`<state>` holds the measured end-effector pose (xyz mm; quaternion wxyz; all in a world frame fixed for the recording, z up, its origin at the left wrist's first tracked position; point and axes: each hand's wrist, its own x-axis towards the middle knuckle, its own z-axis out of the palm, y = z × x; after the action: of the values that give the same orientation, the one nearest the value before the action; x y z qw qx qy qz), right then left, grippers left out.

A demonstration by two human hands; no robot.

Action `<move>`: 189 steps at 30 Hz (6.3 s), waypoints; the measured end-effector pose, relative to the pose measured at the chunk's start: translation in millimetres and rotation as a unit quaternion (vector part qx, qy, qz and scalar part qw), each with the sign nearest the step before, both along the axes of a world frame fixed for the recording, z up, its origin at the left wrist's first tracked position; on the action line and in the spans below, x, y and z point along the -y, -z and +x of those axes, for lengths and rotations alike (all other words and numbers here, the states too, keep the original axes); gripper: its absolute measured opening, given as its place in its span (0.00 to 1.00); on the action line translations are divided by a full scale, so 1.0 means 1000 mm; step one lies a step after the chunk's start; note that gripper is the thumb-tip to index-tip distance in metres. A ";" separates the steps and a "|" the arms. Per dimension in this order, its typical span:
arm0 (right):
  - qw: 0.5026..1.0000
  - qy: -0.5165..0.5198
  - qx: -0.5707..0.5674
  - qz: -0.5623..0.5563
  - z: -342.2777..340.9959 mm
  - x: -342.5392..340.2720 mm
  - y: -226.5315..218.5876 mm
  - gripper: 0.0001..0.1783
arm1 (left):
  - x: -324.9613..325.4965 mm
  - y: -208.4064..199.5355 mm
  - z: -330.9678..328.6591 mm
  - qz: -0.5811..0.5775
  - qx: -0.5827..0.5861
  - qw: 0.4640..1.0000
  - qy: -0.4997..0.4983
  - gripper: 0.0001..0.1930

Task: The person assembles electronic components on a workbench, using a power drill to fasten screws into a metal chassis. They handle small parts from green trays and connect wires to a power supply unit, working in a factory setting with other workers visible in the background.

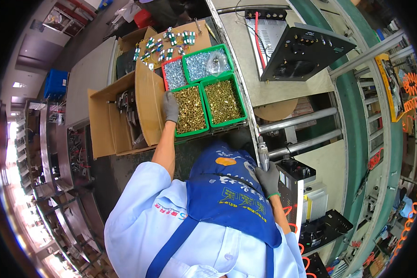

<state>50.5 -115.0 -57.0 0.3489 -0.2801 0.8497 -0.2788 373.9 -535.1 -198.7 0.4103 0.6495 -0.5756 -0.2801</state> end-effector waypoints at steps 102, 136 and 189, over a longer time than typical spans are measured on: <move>0.999 0.021 -0.001 0.035 0.000 -0.017 0.000 0.25 | 0.018 -0.067 -0.040 0.109 0.231 0.967 -0.018 0.36; 0.999 -0.006 -0.016 0.033 -0.017 -0.008 0.023 0.24 | -0.156 -0.022 -0.036 -0.091 0.406 0.816 0.402 0.39; 0.999 -0.026 0.017 0.026 -0.010 0.008 0.022 0.26 | -0.131 -0.017 -0.003 -0.078 0.296 0.936 0.175 0.40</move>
<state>40.5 -122.6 -78.7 0.3773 -0.2881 0.8431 -0.2526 370.5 -403.6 -182.0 0.2147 0.5578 -0.7958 -0.0968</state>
